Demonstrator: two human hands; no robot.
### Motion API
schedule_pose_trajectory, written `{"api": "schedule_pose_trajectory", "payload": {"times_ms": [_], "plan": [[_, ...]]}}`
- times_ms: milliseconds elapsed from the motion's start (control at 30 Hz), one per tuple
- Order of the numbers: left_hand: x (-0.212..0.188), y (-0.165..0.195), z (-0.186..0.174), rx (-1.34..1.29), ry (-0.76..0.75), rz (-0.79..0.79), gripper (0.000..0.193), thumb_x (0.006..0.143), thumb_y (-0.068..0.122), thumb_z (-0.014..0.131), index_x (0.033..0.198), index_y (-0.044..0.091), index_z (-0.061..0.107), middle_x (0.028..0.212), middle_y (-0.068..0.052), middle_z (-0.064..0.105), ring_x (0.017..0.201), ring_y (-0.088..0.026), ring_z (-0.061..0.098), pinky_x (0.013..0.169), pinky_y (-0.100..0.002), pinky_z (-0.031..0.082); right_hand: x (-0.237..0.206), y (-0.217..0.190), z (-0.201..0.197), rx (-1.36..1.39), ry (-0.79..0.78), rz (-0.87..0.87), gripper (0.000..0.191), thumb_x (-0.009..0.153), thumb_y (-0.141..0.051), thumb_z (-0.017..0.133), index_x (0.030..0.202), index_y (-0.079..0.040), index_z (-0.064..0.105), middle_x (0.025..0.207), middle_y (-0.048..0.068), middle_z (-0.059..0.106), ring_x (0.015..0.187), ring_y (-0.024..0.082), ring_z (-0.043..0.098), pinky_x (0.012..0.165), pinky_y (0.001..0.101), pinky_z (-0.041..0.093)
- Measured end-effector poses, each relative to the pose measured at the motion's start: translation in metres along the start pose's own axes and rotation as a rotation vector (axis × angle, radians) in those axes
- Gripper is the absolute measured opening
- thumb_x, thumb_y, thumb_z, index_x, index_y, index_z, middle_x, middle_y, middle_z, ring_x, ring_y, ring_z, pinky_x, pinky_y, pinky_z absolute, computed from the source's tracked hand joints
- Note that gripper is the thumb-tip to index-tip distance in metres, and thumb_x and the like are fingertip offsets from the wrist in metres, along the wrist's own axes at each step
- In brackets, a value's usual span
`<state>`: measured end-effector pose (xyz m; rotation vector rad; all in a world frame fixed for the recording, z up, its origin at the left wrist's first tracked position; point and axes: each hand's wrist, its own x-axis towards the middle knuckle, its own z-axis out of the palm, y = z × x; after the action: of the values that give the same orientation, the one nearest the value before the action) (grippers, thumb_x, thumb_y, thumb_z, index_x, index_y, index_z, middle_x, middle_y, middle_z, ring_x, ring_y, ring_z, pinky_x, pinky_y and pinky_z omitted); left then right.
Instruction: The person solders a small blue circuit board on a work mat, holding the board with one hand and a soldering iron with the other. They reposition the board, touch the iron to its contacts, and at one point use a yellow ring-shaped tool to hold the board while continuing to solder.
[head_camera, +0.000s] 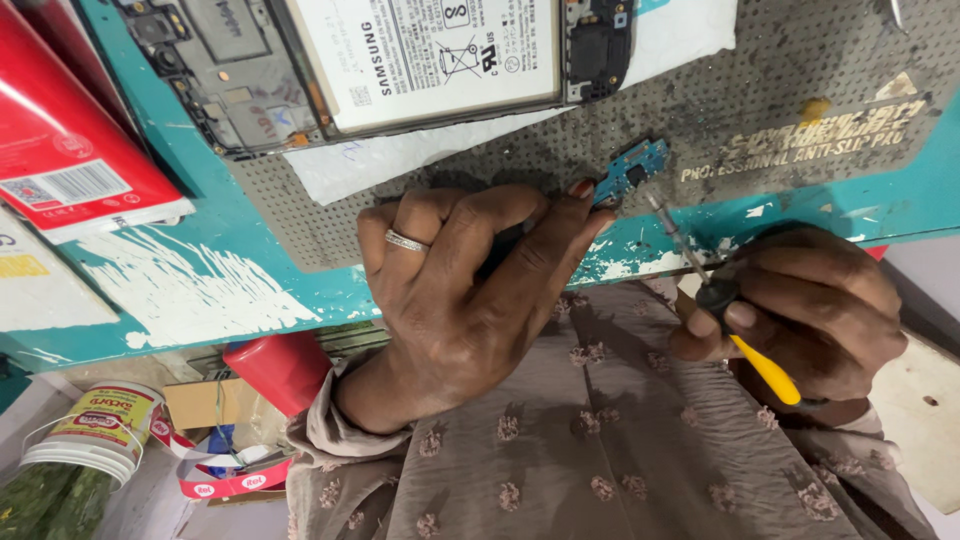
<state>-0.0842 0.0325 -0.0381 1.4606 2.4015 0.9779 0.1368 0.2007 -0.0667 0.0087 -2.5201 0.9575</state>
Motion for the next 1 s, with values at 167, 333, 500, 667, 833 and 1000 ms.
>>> {"api": "schedule_pose_trajectory", "payload": {"times_ms": [167, 333, 500, 667, 833, 1000], "plan": [[0.000, 0.000, -0.003, 0.002, 0.002, 0.002, 0.030, 0.091, 0.028, 0.095, 0.112, 0.014, 0.079, 0.102, 0.004, 0.062, 0.089, -0.016, 0.051, 0.079, -0.038, 0.031, 0.002, -0.007, 0.001, -0.067, -0.013, 0.060, 0.026, 0.079, -0.004, 0.085, 0.087, -0.005, 0.060, 0.082, 0.010, 0.063, 0.078, 0.029, 0.066, 0.067, 0.0447, 0.064], [-0.006, 0.000, 0.002, 0.003, 0.030, 0.006, 0.029, 0.091, 0.030, 0.094, 0.110, 0.015, 0.079, 0.103, 0.005, 0.062, 0.088, -0.016, 0.051, 0.079, -0.039, 0.031, 0.006, -0.002, 0.002, -0.065, 0.016, -0.025, 0.027, 0.078, -0.005, 0.086, 0.088, -0.004, 0.061, 0.080, 0.010, 0.063, 0.077, 0.029, 0.065, 0.066, 0.0433, 0.063], [-0.012, 0.000, 0.003, -0.003, 0.028, 0.000, 0.029, 0.099, 0.030, 0.091, 0.121, 0.017, 0.077, 0.110, 0.005, 0.061, 0.095, -0.016, 0.051, 0.084, -0.038, 0.032, 0.006, -0.003, 0.004, -0.101, 0.040, -0.002, 0.028, 0.078, -0.006, 0.087, 0.087, -0.006, 0.060, 0.079, 0.009, 0.064, 0.077, 0.029, 0.065, 0.066, 0.0425, 0.062], [-0.011, 0.001, 0.000, -0.018, 0.025, -0.009, 0.029, 0.100, 0.029, 0.090, 0.122, 0.016, 0.077, 0.110, 0.004, 0.063, 0.095, -0.017, 0.052, 0.083, -0.037, 0.034, 0.005, -0.005, 0.007, -0.084, 0.116, -0.008, 0.026, 0.078, -0.005, 0.086, 0.087, -0.006, 0.061, 0.079, 0.009, 0.064, 0.075, 0.028, 0.067, 0.067, 0.0434, 0.063], [-0.009, 0.004, -0.002, -0.013, 0.024, -0.011, 0.027, 0.098, 0.027, 0.088, 0.120, 0.016, 0.077, 0.109, 0.004, 0.064, 0.094, -0.017, 0.053, 0.085, -0.038, 0.036, 0.006, -0.007, 0.007, -0.079, 0.112, 0.021, 0.027, 0.079, -0.007, 0.087, 0.087, -0.005, 0.062, 0.081, 0.010, 0.065, 0.077, 0.030, 0.066, 0.068, 0.0440, 0.061], [-0.007, 0.007, -0.004, -0.019, 0.025, -0.018, 0.026, 0.096, 0.025, 0.088, 0.118, 0.014, 0.078, 0.107, 0.003, 0.064, 0.095, -0.018, 0.054, 0.086, -0.039, 0.036, 0.008, -0.011, 0.006, -0.076, 0.101, 0.052, 0.029, 0.081, -0.008, 0.090, 0.088, -0.004, 0.062, 0.083, 0.009, 0.065, 0.078, 0.029, 0.066, 0.069, 0.0427, 0.060]]}}
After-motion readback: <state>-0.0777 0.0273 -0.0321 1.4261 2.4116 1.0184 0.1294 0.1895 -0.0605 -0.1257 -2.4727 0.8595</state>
